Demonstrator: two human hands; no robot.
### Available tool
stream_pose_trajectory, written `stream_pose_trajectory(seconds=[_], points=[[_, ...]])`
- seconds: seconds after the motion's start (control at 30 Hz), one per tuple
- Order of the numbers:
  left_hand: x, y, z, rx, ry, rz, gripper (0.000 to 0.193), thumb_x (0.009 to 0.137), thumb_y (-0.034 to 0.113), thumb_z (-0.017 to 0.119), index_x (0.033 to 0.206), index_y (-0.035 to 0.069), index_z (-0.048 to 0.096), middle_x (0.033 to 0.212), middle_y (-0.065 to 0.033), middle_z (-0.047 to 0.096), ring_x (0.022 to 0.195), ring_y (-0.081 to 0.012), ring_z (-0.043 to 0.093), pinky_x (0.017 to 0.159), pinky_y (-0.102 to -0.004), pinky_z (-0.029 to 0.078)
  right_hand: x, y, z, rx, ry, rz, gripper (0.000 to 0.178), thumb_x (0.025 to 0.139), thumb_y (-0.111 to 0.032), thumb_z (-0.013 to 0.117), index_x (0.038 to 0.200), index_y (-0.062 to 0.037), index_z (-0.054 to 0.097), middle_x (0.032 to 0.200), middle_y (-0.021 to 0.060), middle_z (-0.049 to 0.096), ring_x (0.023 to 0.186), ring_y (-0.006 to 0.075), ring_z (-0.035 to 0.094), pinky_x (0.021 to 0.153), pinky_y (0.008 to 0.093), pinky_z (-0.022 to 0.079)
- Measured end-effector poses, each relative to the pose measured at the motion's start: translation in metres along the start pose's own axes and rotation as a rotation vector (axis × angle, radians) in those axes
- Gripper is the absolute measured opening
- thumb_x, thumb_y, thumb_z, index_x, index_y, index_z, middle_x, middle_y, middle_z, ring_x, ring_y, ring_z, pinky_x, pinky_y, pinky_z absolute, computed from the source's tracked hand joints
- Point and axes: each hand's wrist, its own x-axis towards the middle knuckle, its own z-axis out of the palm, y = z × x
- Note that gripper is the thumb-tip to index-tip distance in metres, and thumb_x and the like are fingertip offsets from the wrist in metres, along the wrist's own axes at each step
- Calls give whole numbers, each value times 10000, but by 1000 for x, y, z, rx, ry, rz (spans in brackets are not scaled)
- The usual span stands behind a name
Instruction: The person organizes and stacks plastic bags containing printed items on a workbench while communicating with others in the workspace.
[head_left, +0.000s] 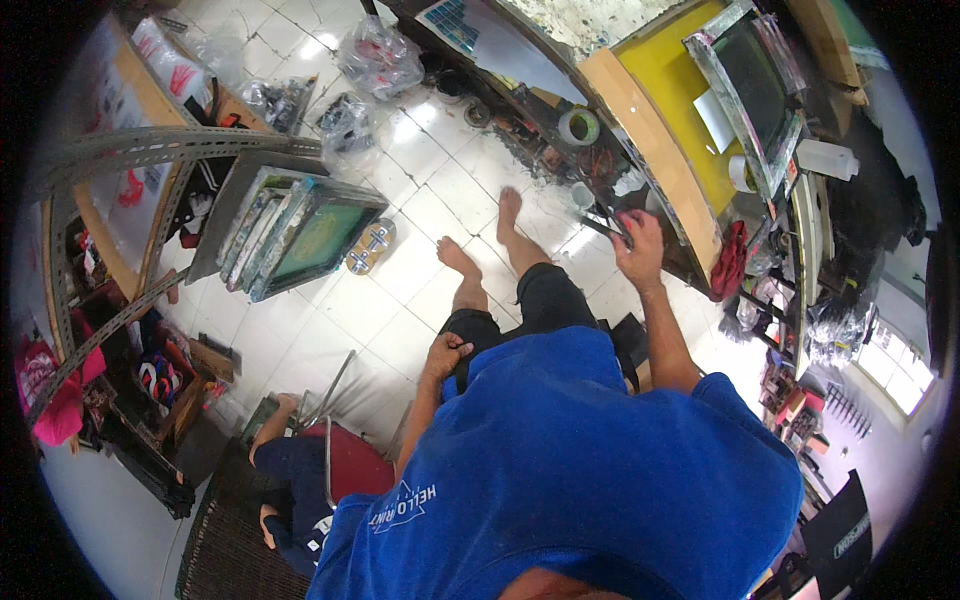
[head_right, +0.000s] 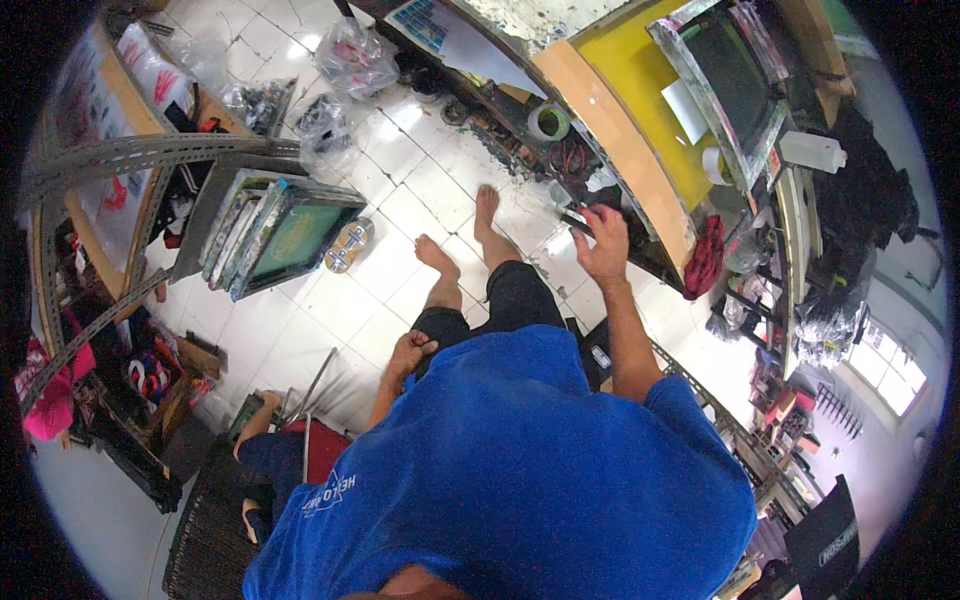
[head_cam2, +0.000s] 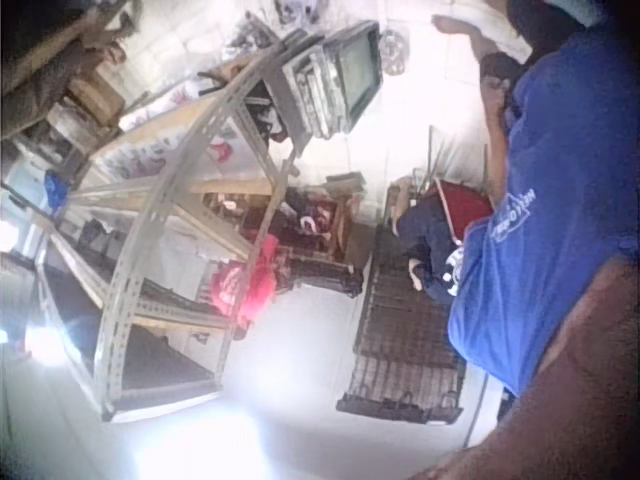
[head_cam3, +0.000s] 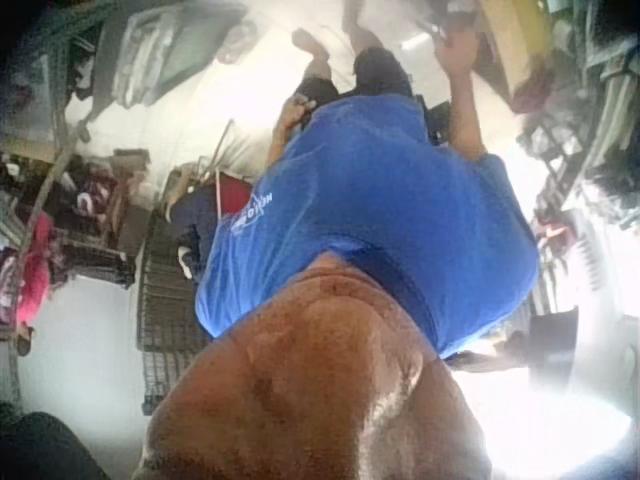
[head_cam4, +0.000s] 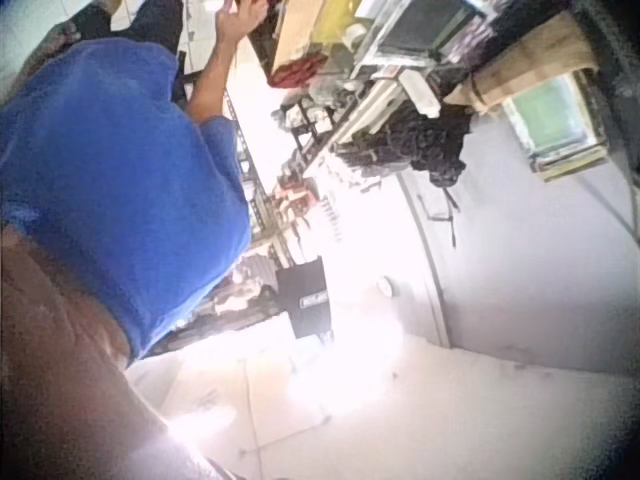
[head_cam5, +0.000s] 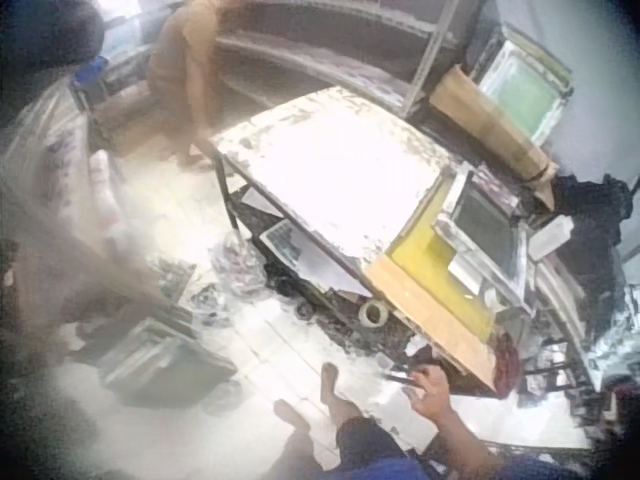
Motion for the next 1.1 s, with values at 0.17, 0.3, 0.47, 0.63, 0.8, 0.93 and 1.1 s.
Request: stream_pose_trajectory(seconds=[0.17,0.3,0.47,0.63,0.8,0.93,1.1], points=[[-4,-5,0,-35,-242,-49,208,770,186,764,777,20,638,720,-36,622,687,-149,551,648,-320,454,-37,21,52,111,-300,121,367,737,-193,736,1072,-81,637,1072,168,556,1010,351,532,862,430,444],[-23,19,4,18,-227,-73,254,775,236,755,819,4,659,746,-98,654,728,-200,613,700,-342,487,-51,35,95,162,-673,255,394,784,-261,689,1138,-105,616,1104,166,576,1087,341,526,924,423,425],[27,-23,61,383,270,73,749,747,467,741,1325,59,491,1326,-217,486,1171,-370,508,935,-476,452,-75,52,138,185,-839,311,410,824,-272,654,1204,-135,584,1194,185,580,1209,356,476,984,439,391],[67,-18,104,330,75,-192,1000,706,447,763,1488,156,212,1502,-221,210,1323,-426,317,1047,-502,359,-93,52,146,159,-1019,373,389,838,-263,648,1195,-119,592,1197,187,581,1203,366,481,984,445,398],[73,-7,112,289,81,-314,1003,684,387,790,1488,194,221,1496,-231,213,1329,-417,322,1029,-489,391,-118,60,149,202,-996,475,390,845,-278,646,1189,-101,592,1127,157,596,1049,338,572,897,437,453],[81,-11,116,268,62,-357,1040,638,381,819,1482,201,239,1472,-234,265,1294,-400,390,1025,-466,407,-151,49,165,160,-1008,591,500,835,-392,643,1232,-98,566,1166,163,577,1121,340,550,945,432,452],[104,-28,116,295,13,-388,1065,569,431,848,1458,191,311,1386,-221,396,1234,-384,468,994,-460,435,-193,35,203,178,-1273,612,761,756,-542,674,1326,-83,463,1242,238,478,1137,426,507,942,484,455]])
